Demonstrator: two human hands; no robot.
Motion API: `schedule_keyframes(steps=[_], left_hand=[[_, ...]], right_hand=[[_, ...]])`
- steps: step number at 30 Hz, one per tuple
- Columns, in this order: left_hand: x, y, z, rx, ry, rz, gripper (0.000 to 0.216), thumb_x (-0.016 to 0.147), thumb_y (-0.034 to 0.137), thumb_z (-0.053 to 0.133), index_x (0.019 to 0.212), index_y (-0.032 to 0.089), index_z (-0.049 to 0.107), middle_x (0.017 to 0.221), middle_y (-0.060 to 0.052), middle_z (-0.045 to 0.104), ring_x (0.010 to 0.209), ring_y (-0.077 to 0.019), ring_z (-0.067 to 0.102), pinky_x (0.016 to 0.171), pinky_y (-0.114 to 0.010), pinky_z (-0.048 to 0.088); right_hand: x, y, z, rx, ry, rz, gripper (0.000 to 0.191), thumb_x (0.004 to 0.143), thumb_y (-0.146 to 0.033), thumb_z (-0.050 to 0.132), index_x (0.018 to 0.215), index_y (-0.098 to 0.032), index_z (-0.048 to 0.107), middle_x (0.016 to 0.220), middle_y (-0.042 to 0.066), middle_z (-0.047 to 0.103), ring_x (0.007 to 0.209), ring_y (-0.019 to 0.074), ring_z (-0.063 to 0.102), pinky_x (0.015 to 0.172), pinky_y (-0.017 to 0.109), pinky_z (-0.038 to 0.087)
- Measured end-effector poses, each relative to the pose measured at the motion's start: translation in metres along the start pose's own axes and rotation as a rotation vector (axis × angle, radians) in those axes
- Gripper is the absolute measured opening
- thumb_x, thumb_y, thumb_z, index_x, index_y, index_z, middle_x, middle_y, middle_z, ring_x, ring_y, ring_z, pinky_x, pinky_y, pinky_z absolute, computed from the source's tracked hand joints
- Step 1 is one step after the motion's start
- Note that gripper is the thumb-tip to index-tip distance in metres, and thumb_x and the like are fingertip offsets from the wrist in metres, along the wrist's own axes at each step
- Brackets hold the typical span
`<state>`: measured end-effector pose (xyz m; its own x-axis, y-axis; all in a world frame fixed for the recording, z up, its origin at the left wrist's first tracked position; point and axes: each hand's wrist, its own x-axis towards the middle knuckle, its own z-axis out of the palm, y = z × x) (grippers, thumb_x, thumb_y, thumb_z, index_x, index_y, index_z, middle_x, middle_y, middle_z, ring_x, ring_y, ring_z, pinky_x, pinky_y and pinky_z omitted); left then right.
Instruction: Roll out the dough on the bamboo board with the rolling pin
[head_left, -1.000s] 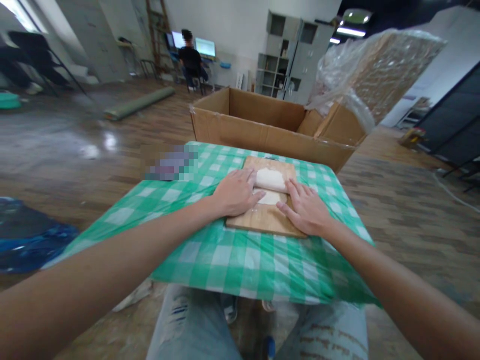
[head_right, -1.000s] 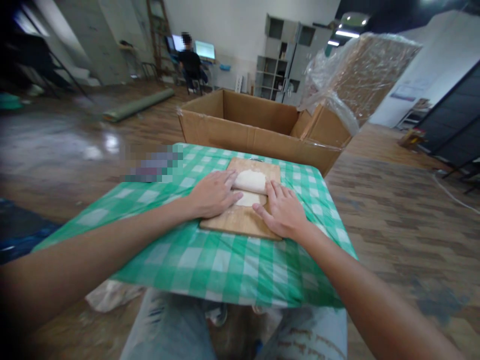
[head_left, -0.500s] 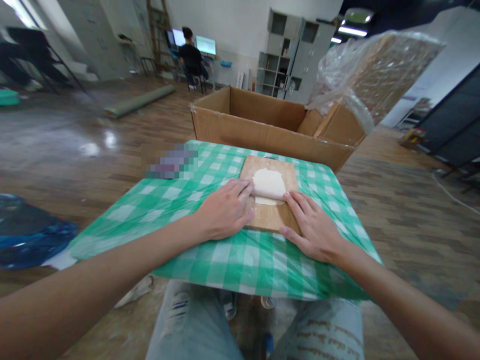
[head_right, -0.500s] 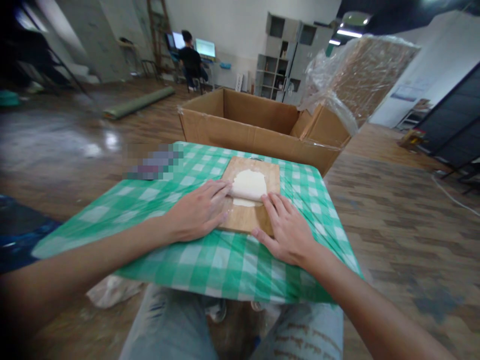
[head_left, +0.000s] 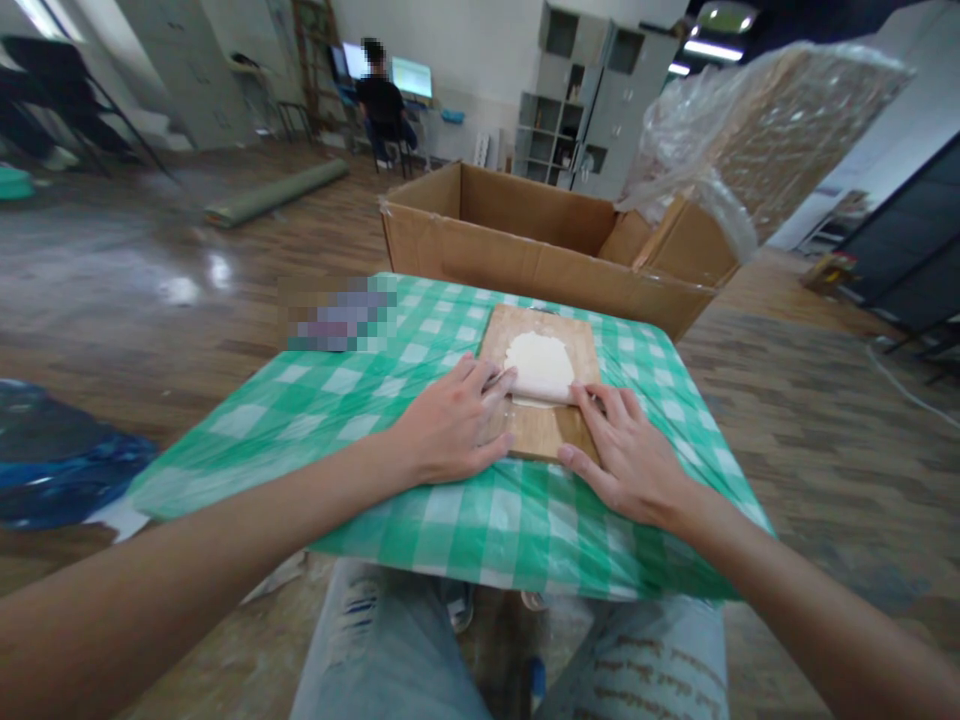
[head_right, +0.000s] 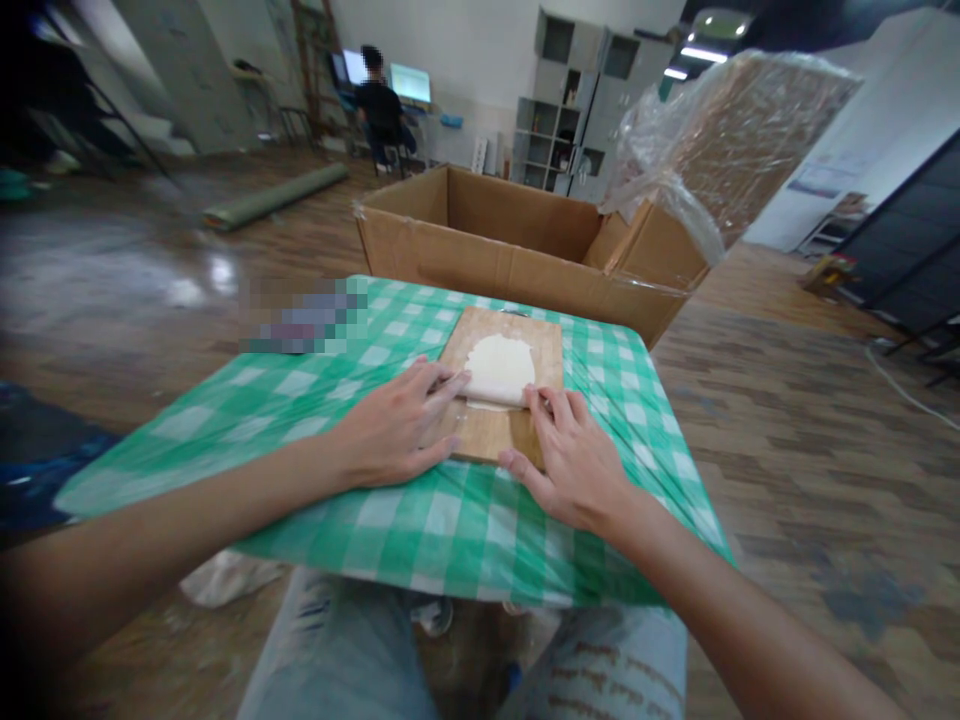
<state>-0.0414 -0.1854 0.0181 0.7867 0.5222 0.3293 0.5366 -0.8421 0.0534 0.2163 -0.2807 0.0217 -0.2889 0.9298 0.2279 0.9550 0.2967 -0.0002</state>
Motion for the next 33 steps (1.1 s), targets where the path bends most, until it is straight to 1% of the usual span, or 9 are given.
schedule_keyframes(steps=[3, 6, 9, 15, 20, 26, 28, 30, 33], left_hand=[[-0.001, 0.001, 0.002, -0.001, -0.003, -0.015, 0.069, 0.097, 0.052, 0.052, 0.153, 0.012, 0.048, 0.144, -0.019, 0.057, 0.139, -0.0353, 0.052, 0.129, -0.054, 0.027], [-0.004, 0.001, 0.004, 0.009, 0.0, -0.021, 0.073, 0.096, 0.053, 0.054, 0.154, 0.01, 0.046, 0.156, -0.019, 0.05, 0.151, -0.037, 0.04, 0.131, -0.053, 0.023], [-0.008, 0.002, 0.003, 0.017, -0.011, -0.01, 0.076, 0.095, 0.054, 0.055, 0.157, 0.01, 0.043, 0.165, -0.018, 0.042, 0.156, -0.0365, 0.034, 0.131, -0.051, 0.024], [-0.018, 0.006, -0.005, 0.029, -0.029, 0.022, 0.075, 0.097, 0.051, 0.053, 0.157, 0.007, 0.044, 0.163, -0.019, 0.045, 0.151, -0.037, 0.043, 0.128, -0.05, 0.031], [-0.026, 0.012, -0.009, 0.026, -0.041, 0.057, 0.074, 0.096, 0.049, 0.054, 0.156, 0.007, 0.045, 0.164, -0.02, 0.043, 0.152, -0.0371, 0.041, 0.128, -0.051, 0.031], [-0.034, 0.019, -0.011, 0.039, -0.053, 0.079, 0.077, 0.095, 0.049, 0.054, 0.157, 0.003, 0.044, 0.164, -0.024, 0.04, 0.152, -0.0408, 0.04, 0.127, -0.055, 0.03], [-0.037, 0.022, -0.014, 0.039, -0.042, 0.085, 0.075, 0.096, 0.048, 0.054, 0.156, 0.004, 0.045, 0.164, -0.023, 0.042, 0.151, -0.0406, 0.042, 0.126, -0.055, 0.031], [-0.036, 0.024, -0.019, 0.032, -0.03, 0.09, 0.068, 0.097, 0.047, 0.053, 0.153, 0.007, 0.051, 0.16, -0.022, 0.047, 0.148, -0.0397, 0.045, 0.124, -0.055, 0.034], [-0.025, 0.02, -0.029, -0.002, -0.032, 0.074, 0.054, 0.101, 0.046, 0.049, 0.143, 0.014, 0.06, 0.144, -0.018, 0.064, 0.134, -0.0352, 0.059, 0.115, -0.052, 0.044]], right_hand=[[-0.002, -0.001, 0.005, 0.004, -0.001, 0.026, 0.088, 0.102, -0.071, 0.032, 0.162, -0.007, 0.036, 0.16, 0.022, 0.045, 0.147, 0.0416, 0.039, 0.122, 0.057, 0.035], [-0.005, -0.001, 0.009, -0.019, -0.001, 0.017, 0.09, 0.102, -0.071, 0.032, 0.162, -0.003, 0.032, 0.167, 0.024, 0.036, 0.155, 0.0394, 0.031, 0.127, 0.056, 0.027], [-0.01, -0.002, 0.008, -0.039, -0.004, -0.007, 0.089, 0.103, -0.069, 0.033, 0.162, -0.002, 0.032, 0.166, 0.024, 0.038, 0.156, 0.0369, 0.031, 0.127, 0.054, 0.027], [-0.02, -0.004, 0.004, -0.083, 0.011, -0.05, 0.088, 0.103, -0.067, 0.039, 0.162, -0.002, 0.032, 0.165, 0.025, 0.039, 0.155, 0.0376, 0.033, 0.126, 0.055, 0.031], [-0.028, -0.008, 0.004, -0.101, 0.02, -0.083, 0.088, 0.103, -0.066, 0.043, 0.162, -0.002, 0.032, 0.166, 0.026, 0.036, 0.156, 0.0392, 0.029, 0.125, 0.057, 0.031], [-0.037, -0.014, 0.003, -0.098, 0.042, -0.119, 0.09, 0.102, -0.063, 0.048, 0.161, 0.002, 0.031, 0.164, 0.028, 0.038, 0.155, 0.0405, 0.029, 0.124, 0.058, 0.033], [-0.04, -0.016, 0.003, -0.093, 0.05, -0.132, 0.088, 0.101, -0.061, 0.05, 0.161, 0.001, 0.032, 0.164, 0.027, 0.039, 0.154, 0.041, 0.03, 0.124, 0.059, 0.034], [-0.041, -0.019, 0.002, -0.089, 0.063, -0.132, 0.083, 0.102, -0.057, 0.051, 0.16, 0.0, 0.035, 0.162, 0.027, 0.041, 0.153, 0.0416, 0.032, 0.122, 0.059, 0.036], [-0.039, -0.02, -0.001, -0.051, 0.096, -0.112, 0.069, 0.104, -0.049, 0.05, 0.157, -0.005, 0.043, 0.157, 0.025, 0.047, 0.147, 0.04, 0.041, 0.12, 0.058, 0.039]])
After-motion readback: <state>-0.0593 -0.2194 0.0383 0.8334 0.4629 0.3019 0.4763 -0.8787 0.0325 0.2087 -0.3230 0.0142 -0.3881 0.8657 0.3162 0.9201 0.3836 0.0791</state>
